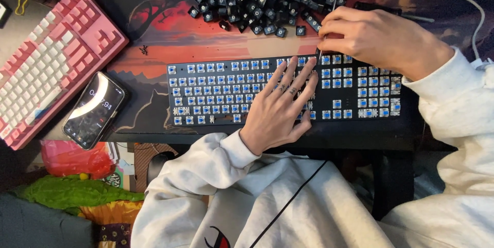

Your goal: Unscrewing the internal plate of a mechanical keyboard using a small screwdriver as part of a disassembly process.

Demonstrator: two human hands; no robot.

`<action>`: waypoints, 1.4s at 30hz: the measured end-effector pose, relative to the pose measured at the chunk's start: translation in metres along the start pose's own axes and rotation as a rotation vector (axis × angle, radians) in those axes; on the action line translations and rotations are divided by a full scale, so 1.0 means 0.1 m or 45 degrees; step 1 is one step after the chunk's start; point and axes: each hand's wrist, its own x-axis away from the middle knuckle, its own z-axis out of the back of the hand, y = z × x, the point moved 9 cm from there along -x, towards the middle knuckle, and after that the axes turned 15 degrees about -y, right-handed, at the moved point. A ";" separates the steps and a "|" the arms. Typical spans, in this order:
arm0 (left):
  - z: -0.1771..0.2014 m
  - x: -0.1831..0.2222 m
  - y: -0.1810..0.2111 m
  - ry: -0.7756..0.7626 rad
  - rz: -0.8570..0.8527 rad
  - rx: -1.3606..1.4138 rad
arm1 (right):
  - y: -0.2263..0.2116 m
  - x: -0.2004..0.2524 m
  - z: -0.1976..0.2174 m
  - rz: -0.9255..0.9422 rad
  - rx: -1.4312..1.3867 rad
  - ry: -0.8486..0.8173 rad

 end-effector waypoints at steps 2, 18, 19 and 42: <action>-0.01 0.00 0.00 0.004 0.001 -0.007 | 0.03 -0.01 -0.02 0.014 -0.016 0.040; 0.03 0.04 -0.01 0.071 -0.012 0.017 | 0.09 -0.09 0.04 0.172 -0.290 0.052; 0.04 0.04 -0.01 0.072 -0.012 0.017 | 0.09 -0.10 0.04 0.171 -0.289 0.051; 0.00 0.03 -0.03 0.087 -0.004 -0.012 | 0.03 -0.06 0.07 0.207 -0.270 0.087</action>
